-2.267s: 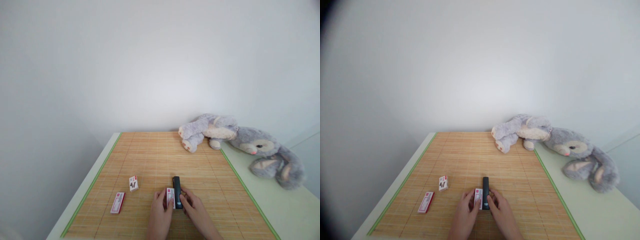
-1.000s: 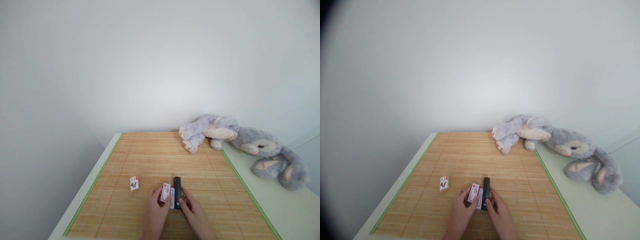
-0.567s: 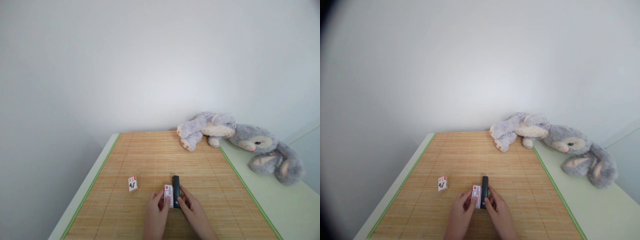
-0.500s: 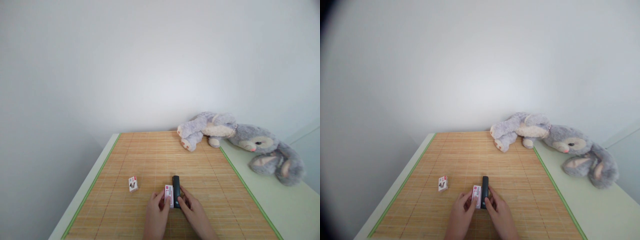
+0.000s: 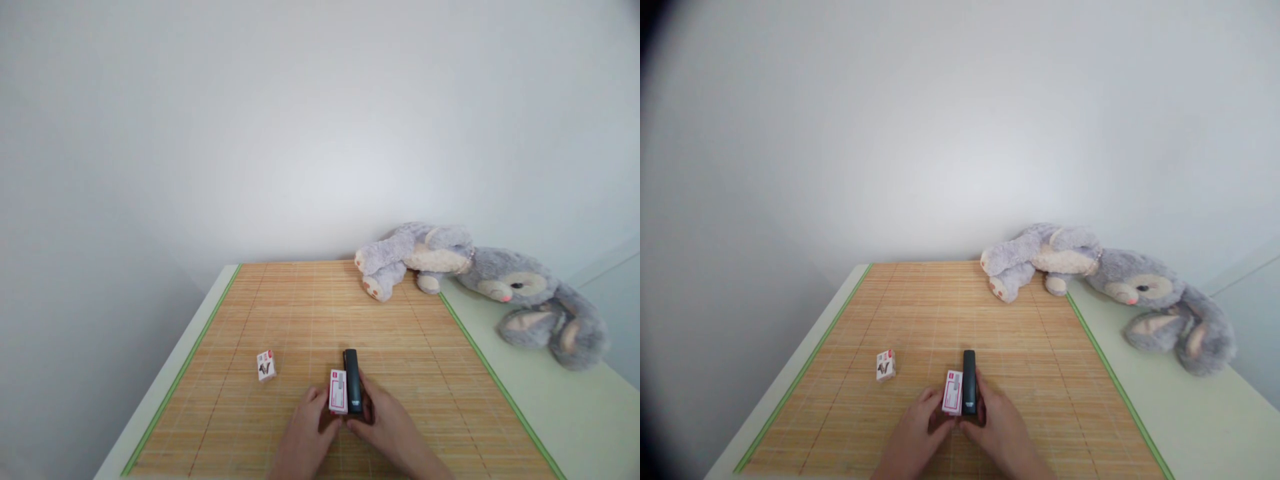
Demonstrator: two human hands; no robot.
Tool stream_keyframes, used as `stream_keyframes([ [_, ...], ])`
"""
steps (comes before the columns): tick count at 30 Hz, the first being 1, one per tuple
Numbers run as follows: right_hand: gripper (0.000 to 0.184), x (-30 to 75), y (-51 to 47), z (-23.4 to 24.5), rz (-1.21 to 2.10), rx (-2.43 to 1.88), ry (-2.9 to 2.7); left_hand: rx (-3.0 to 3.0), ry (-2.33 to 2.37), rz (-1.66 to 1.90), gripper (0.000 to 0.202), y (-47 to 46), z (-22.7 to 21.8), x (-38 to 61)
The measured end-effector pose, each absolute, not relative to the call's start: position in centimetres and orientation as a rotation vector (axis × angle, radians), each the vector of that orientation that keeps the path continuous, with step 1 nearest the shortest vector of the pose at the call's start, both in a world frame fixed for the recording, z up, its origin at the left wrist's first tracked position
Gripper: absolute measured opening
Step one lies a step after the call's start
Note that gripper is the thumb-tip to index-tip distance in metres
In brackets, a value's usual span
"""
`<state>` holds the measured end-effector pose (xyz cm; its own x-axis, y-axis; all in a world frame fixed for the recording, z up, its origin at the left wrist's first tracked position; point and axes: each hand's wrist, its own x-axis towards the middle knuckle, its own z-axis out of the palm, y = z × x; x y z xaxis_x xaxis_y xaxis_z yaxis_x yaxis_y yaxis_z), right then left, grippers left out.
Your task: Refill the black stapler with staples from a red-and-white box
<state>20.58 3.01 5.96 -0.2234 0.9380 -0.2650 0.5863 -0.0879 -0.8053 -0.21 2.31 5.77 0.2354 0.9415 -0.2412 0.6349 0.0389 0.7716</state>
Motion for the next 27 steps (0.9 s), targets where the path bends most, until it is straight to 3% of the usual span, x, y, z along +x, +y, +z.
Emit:
stream_keyframes([
  [17,0.060,19.7,3.4,5.6,1.069,-1.800,-1.897,1.691,1.560,0.517,0.049,1.6,4.9,1.8],
  [22,0.078,20.2,3.2,4.7,1.075,-1.788,-1.885,1.610,1.599,0.605,0.047,1.7,5.7,-0.3],
  [27,0.092,19.8,3.0,4.2,1.005,-1.865,-1.897,1.341,2.110,1.024,0.047,4.0,6.5,-6.7],
])
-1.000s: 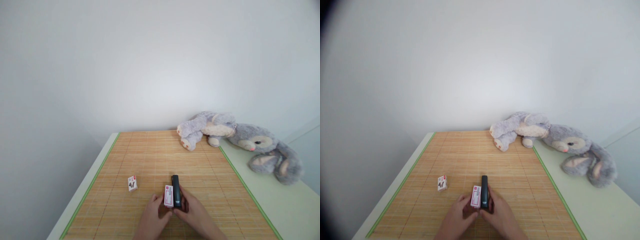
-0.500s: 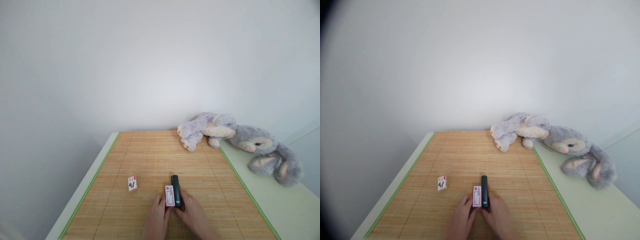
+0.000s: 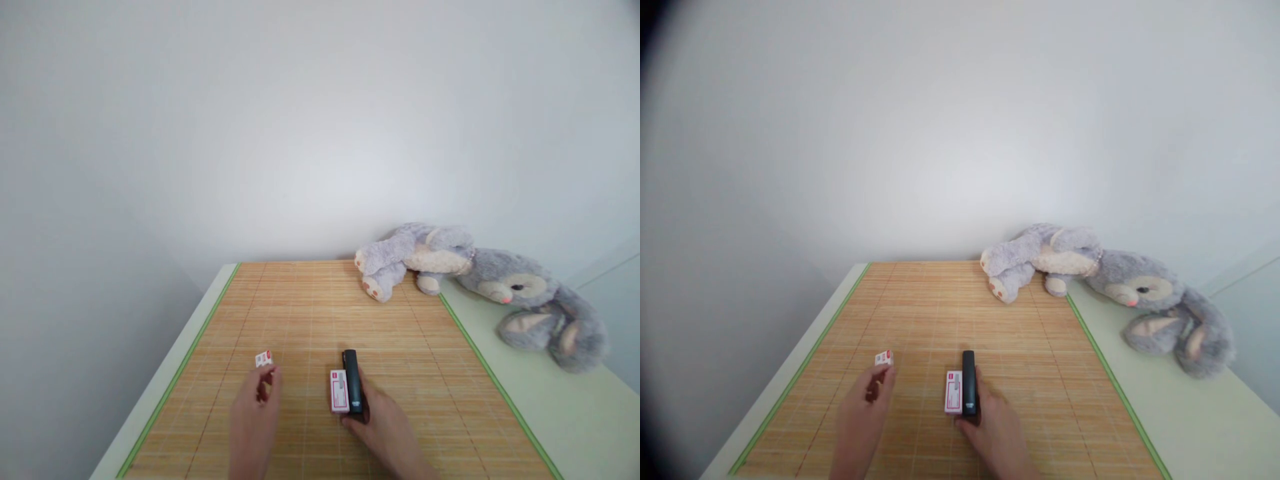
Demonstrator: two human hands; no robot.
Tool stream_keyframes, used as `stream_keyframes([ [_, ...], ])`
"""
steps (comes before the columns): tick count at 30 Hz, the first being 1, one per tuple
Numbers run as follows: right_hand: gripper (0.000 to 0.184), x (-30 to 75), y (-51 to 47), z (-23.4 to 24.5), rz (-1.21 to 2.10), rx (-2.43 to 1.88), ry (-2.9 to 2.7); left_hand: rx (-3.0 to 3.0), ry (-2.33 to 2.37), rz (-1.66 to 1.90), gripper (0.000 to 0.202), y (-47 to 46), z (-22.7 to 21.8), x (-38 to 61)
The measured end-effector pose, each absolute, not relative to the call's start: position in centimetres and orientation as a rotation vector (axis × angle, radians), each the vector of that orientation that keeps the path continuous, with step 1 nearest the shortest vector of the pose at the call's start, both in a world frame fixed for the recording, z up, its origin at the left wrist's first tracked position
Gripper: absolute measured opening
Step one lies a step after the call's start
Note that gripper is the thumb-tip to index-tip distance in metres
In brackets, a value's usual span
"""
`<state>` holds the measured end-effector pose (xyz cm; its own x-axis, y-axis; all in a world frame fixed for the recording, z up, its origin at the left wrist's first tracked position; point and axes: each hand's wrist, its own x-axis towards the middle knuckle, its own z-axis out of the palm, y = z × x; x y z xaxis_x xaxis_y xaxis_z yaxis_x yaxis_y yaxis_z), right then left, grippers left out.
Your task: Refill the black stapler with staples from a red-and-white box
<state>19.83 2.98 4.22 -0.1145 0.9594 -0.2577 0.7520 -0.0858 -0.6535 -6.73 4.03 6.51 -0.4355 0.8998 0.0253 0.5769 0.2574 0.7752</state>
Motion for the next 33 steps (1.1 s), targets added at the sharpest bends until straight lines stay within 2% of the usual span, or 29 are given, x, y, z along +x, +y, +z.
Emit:
stream_keyframes([
  [3,0.091,19.4,3.2,4.6,0.980,-1.904,-1.925,1.188,2.241,1.115,0.058,6.1,5.9,-10.3],
  [10,0.093,19.2,3.9,5.7,0.961,-1.919,-1.988,1.125,1.927,1.033,0.063,8.6,3.9,-9.2],
  [20,0.079,19.2,4.2,5.6,0.953,-1.947,-2.029,1.317,1.587,0.979,0.048,11.2,2.6,-0.4],
  [26,0.084,19.3,4.4,5.5,0.935,-1.943,-2.058,1.347,1.555,0.985,0.046,11.1,2.0,0.7],
  [33,0.082,19.1,4.4,5.0,0.891,-1.953,-2.073,1.333,1.556,0.996,0.046,10.9,2.7,0.8],
])
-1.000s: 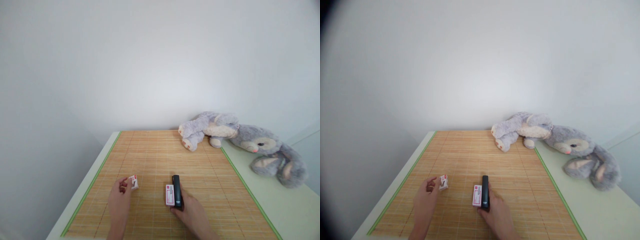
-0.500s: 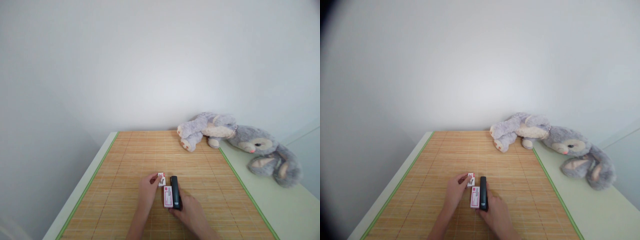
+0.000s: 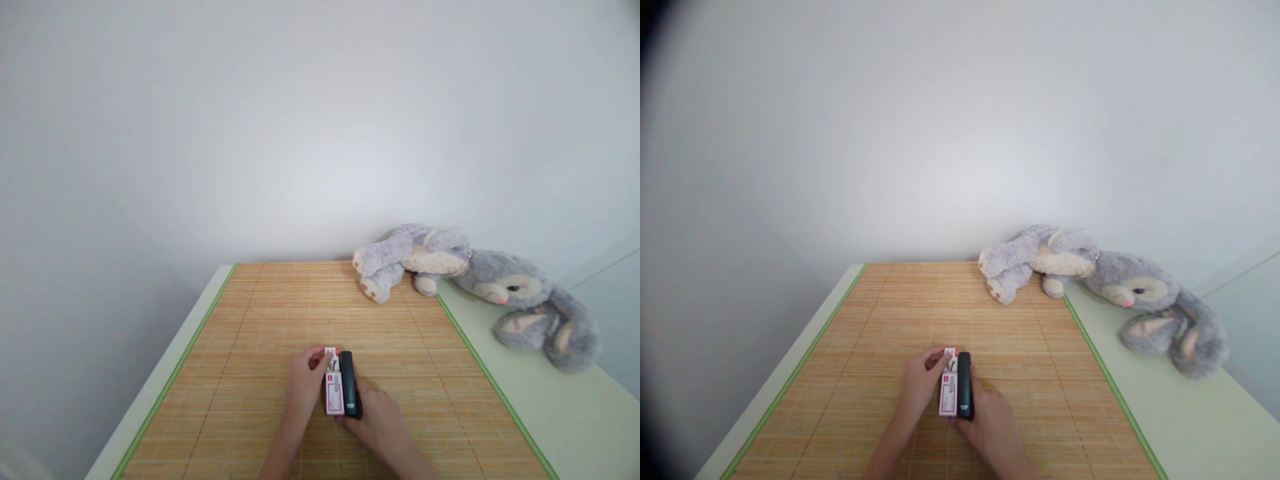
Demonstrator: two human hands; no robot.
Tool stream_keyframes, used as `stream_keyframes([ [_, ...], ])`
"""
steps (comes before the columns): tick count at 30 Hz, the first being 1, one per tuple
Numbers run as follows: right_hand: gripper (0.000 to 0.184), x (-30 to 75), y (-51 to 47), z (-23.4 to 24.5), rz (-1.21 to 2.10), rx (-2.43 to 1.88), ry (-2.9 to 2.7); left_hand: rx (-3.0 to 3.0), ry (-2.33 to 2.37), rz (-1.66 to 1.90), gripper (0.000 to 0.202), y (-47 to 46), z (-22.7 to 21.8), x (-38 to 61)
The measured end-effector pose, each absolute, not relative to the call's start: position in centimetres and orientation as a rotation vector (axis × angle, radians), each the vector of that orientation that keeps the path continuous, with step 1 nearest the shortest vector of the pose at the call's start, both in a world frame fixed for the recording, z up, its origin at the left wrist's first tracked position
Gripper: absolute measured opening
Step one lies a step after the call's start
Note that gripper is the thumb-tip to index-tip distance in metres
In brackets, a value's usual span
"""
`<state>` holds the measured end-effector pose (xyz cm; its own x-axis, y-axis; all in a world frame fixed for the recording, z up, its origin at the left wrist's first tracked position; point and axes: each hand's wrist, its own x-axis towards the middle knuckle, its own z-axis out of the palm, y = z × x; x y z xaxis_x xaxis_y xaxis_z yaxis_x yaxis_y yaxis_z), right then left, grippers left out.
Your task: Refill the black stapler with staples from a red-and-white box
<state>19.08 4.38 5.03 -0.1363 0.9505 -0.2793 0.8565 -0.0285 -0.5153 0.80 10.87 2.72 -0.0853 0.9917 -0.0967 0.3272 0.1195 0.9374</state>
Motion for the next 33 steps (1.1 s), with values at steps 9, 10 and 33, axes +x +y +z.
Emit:
stream_keyframes([
  [9,0.097,19.2,4.2,5.2,0.949,-1.865,-2.005,1.109,1.517,1.077,0.063,5.0,1.7,3.2],
  [10,0.093,19.2,4.3,5.3,0.945,-1.866,-2.019,1.105,1.476,1.066,0.065,4.4,1.4,3.9],
  [33,0.056,36.3,2.7,4.6,0.973,-1.955,-1.842,1.136,1.235,0.886,0.076,2.4,1.4,22.8],
])
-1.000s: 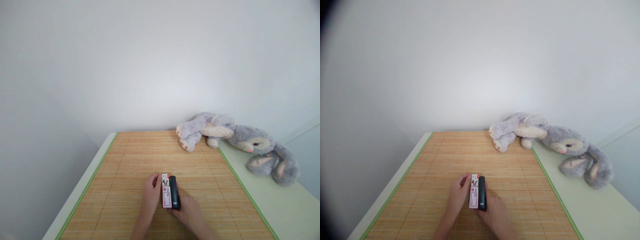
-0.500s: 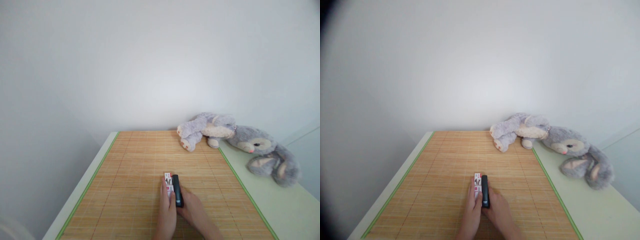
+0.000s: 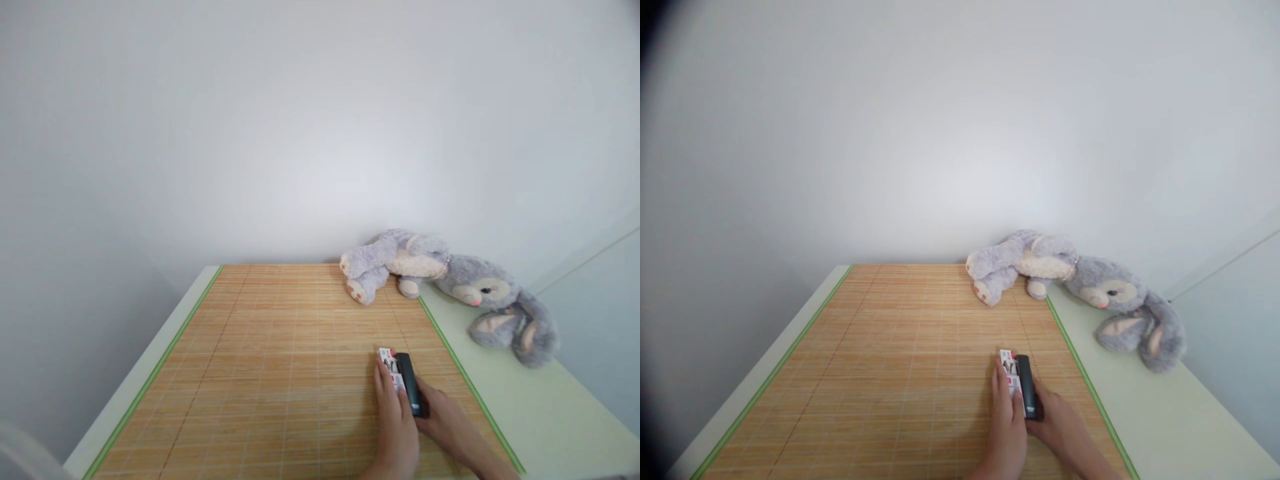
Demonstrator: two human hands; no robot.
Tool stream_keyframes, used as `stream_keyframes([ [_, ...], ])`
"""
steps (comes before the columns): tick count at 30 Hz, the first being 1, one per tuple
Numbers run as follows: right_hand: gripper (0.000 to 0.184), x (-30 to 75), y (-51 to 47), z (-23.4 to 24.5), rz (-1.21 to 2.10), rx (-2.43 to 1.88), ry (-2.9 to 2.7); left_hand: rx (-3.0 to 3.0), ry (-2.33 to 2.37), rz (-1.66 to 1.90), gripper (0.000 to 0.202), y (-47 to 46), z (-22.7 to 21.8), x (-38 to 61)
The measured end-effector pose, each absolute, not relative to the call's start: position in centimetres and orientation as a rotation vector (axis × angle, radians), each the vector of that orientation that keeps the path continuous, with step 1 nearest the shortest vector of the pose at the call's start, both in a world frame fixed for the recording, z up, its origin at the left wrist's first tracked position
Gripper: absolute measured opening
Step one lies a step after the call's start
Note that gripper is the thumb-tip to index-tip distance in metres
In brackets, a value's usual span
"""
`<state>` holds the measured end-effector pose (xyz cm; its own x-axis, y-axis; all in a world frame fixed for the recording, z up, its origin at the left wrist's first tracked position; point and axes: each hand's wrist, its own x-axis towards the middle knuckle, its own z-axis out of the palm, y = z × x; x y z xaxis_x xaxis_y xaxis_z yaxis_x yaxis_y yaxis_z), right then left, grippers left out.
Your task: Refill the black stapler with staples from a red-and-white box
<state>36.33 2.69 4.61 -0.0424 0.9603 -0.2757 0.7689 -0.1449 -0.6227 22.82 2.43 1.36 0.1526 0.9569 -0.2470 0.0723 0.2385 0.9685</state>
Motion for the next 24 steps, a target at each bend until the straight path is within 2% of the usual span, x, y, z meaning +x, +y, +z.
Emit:
stream_keyframes([
  [5,0.052,38.6,2.3,5.0,0.958,-1.927,-1.856,1.091,1.163,0.874,0.075,2.5,1.7,24.8],
  [9,0.056,39.1,2.1,4.9,0.979,-1.966,-1.816,1.141,1.118,0.885,0.069,3.4,0.9,22.7],
  [13,0.063,39.4,2.2,4.7,1.025,-1.969,-1.805,1.556,1.205,0.871,0.057,5.4,1.0,17.7],
  [16,0.064,39.5,2.5,4.8,1.038,-1.963,-1.841,1.831,1.185,0.835,0.063,7.1,1.7,15.2],
  [24,0.072,39.3,3.0,5.8,1.091,-1.984,-1.782,1.970,1.100,0.819,0.070,8.3,2.7,15.8],
])
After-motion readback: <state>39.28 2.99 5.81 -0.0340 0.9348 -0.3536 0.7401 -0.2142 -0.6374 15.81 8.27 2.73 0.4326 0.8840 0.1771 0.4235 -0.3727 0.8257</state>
